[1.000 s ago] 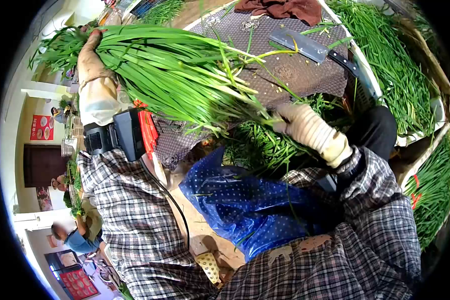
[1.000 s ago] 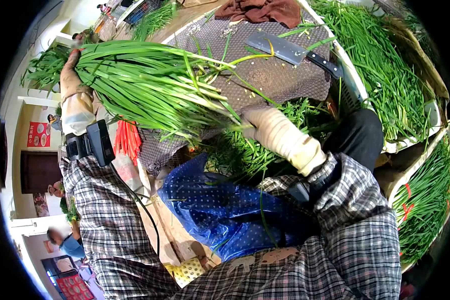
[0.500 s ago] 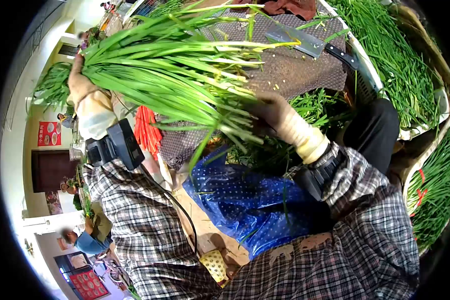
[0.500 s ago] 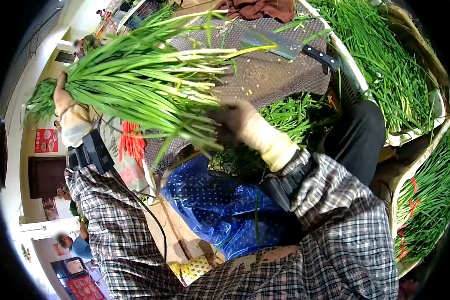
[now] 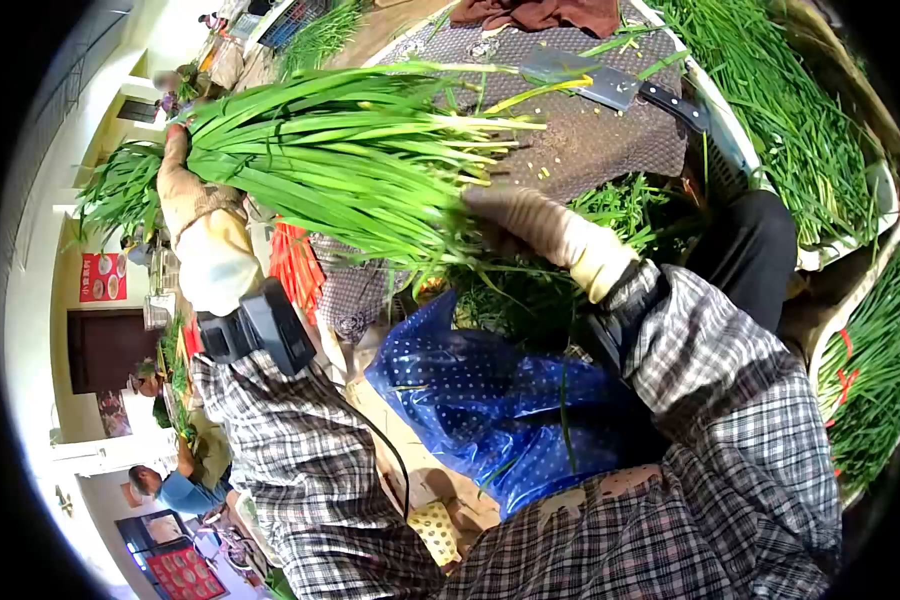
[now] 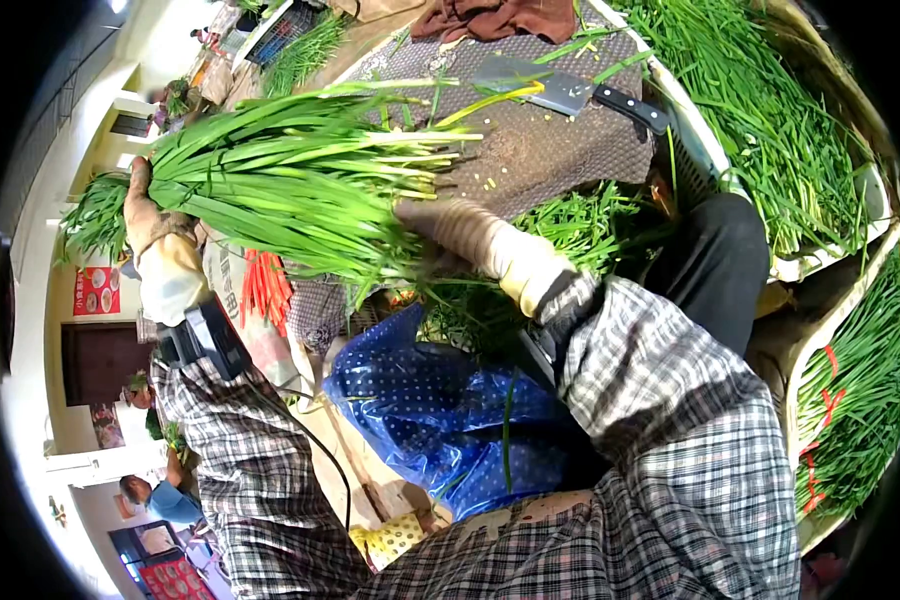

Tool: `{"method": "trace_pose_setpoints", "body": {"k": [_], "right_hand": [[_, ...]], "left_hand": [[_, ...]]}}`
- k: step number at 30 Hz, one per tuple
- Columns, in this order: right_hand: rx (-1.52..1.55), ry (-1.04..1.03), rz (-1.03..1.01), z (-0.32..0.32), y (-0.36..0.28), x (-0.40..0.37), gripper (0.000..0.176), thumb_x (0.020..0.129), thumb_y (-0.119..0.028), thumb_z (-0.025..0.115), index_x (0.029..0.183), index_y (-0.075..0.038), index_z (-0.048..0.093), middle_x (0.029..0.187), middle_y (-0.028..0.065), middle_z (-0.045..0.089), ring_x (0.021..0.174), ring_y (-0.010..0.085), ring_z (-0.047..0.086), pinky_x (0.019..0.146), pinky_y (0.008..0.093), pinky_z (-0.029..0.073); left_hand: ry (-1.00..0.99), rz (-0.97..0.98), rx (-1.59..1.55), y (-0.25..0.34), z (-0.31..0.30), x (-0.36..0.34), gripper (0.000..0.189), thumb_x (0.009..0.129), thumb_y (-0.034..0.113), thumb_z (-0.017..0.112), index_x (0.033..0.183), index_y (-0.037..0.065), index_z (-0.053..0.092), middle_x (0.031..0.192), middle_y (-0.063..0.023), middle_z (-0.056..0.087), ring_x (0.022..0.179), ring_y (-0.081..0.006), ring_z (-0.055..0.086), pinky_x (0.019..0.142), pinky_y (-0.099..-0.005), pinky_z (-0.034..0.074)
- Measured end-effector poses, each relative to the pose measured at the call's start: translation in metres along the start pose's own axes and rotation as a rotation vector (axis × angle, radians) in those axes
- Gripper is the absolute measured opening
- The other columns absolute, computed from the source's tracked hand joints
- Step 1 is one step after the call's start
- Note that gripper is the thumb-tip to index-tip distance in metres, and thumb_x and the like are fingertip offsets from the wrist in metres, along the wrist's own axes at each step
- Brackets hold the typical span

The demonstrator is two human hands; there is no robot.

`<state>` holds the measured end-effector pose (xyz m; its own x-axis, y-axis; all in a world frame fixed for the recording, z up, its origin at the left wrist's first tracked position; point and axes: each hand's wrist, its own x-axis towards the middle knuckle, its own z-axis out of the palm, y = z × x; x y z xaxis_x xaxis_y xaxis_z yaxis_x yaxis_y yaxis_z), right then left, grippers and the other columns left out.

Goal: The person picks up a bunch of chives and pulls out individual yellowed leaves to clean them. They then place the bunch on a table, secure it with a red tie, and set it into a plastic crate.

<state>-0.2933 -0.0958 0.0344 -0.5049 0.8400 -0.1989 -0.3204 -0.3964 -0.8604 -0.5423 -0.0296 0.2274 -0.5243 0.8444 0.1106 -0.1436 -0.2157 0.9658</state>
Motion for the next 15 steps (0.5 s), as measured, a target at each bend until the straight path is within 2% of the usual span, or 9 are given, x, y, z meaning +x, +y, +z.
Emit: {"method": "trace_pose_setpoints", "body": {"k": [1, 2, 4, 5, 7, 11, 13, 14, 15], "right_hand": [[0.443, -0.098, 0.16, 0.007, -0.006, -0.003, 0.034, 0.083, -0.025, 0.064, 0.108, -0.004, 0.058, 0.092, 0.0044, 0.065, 0.081, 0.0151, 0.06, 0.072, 0.0254, 0.049], [0.392, -0.068, 0.023, 0.013, 0.011, 0.02, 0.025, 0.081, -0.029, 0.064, 0.098, -0.011, 0.06, 0.079, -0.0009, 0.062, 0.06, 0.0091, 0.054, 0.057, 0.0209, 0.044], [0.435, -0.162, 0.029, 0.007, 0.001, 0.015, 0.02, 0.082, -0.031, 0.064, 0.088, -0.012, 0.058, 0.071, -0.0029, 0.057, 0.053, 0.007, 0.046, 0.051, 0.0199, 0.038], [0.467, -0.246, 0.038, 0.005, -0.008, 0.012, 0.02, 0.083, -0.033, 0.063, 0.078, -0.014, 0.056, 0.062, -0.0048, 0.051, 0.046, 0.005, 0.039, 0.045, 0.0188, 0.032], [0.719, -0.325, -0.009, 0.014, -0.016, 0.02, 0.037, 0.085, -0.038, 0.059, 0.061, -0.017, 0.041, 0.052, -0.0082, 0.033, 0.04, 0.0037, 0.026, 0.038, 0.0198, 0.02], [0.774, -0.527, -0.11, 0.024, -0.038, 0.018, 0.012, 0.086, -0.022, 0.06, 0.081, -0.015, 0.053, 0.061, -0.0049, 0.049, 0.04, 0.0029, 0.038, 0.034, 0.0167, 0.024], [0.72, -0.456, -0.159, 0.043, -0.026, 0.018, 0.012, 0.087, -0.024, 0.058, 0.092, -0.013, 0.058, 0.066, -0.0034, 0.054, 0.044, 0.0036, 0.044, 0.037, 0.0151, 0.028], [0.478, -0.49, -0.126, 0.034, -0.037, 0.004, 0.019, 0.087, -0.024, 0.057, 0.101, -0.011, 0.06, 0.07, -0.0021, 0.058, 0.051, 0.0034, 0.05, 0.041, 0.0139, 0.034], [0.656, -0.622, -0.131, 0.035, -0.032, 0.013, 0.016, 0.087, -0.023, 0.057, 0.097, -0.011, 0.059, 0.072, -0.0018, 0.059, 0.054, 0.0032, 0.052, 0.046, 0.014, 0.04]], "left_hand": [[-0.004, 0.007, 0.007, 0.004, 0.003, -0.004, 0.037, 0.086, 0.031, 0.058, 0.108, 0.001, 0.057, 0.103, -0.0133, 0.062, 0.086, -0.0313, 0.061, 0.079, -0.0433, 0.049], [-0.005, 0.017, 0.015, 0.01, 0.004, -0.009, 0.037, 0.085, 0.031, 0.059, 0.107, 0.001, 0.057, 0.102, -0.0134, 0.063, 0.085, -0.0311, 0.062, 0.078, -0.0428, 0.05], [0.146, 0.095, 0.082, 0.025, 0.021, -0.037, 0.041, 0.083, 0.033, 0.062, 0.107, 0.001, 0.057, 0.105, -0.0136, 0.062, 0.088, -0.0308, 0.061, 0.077, -0.0392, 0.05], [0.056, 0.036, -0.014, 0.037, 0.022, -0.043, 0.035, 0.086, 0.027, 0.059, 0.11, 0.0, 0.058, 0.111, -0.014, 0.06, 0.097, -0.0283, 0.059, 0.088, -0.0392, 0.047], [0.066, 0.192, 0.166, 0.055, 0.024, -0.059, 0.035, 0.085, 0.025, 0.061, 0.109, -0.001, 0.059, 0.113, -0.0154, 0.059, 0.1, -0.0286, 0.059, 0.09, -0.0397, 0.046], [-0.05, 0.249, -0.057, 0.095, 0.022, -0.057, 0.033, 0.083, 0.02, 0.063, 0.107, -0.002, 0.059, 0.109, -0.0148, 0.061, 0.096, -0.0284, 0.06, 0.087, -0.0384, 0.048], [0.019, 0.252, -0.006, 0.107, 0.031, -0.074, 0.034, 0.084, 0.023, 0.062, 0.105, -0.003, 0.059, 0.106, -0.0143, 0.062, 0.092, -0.0251, 0.061, 0.082, -0.0346, 0.05], [-0.052, 0.281, 0.046, 0.104, 0.031, -0.077, 0.029, 0.085, 0.022, 0.06, 0.102, -0.002, 0.06, 0.103, -0.0137, 0.063, 0.09, -0.0251, 0.062, 0.082, -0.0353, 0.05], [-0.128, 0.307, 0.102, 0.099, 0.031, -0.075, 0.025, 0.086, 0.021, 0.058, 0.099, -0.001, 0.06, 0.1, -0.0132, 0.063, 0.087, -0.0251, 0.062, 0.081, -0.036, 0.051]]}}
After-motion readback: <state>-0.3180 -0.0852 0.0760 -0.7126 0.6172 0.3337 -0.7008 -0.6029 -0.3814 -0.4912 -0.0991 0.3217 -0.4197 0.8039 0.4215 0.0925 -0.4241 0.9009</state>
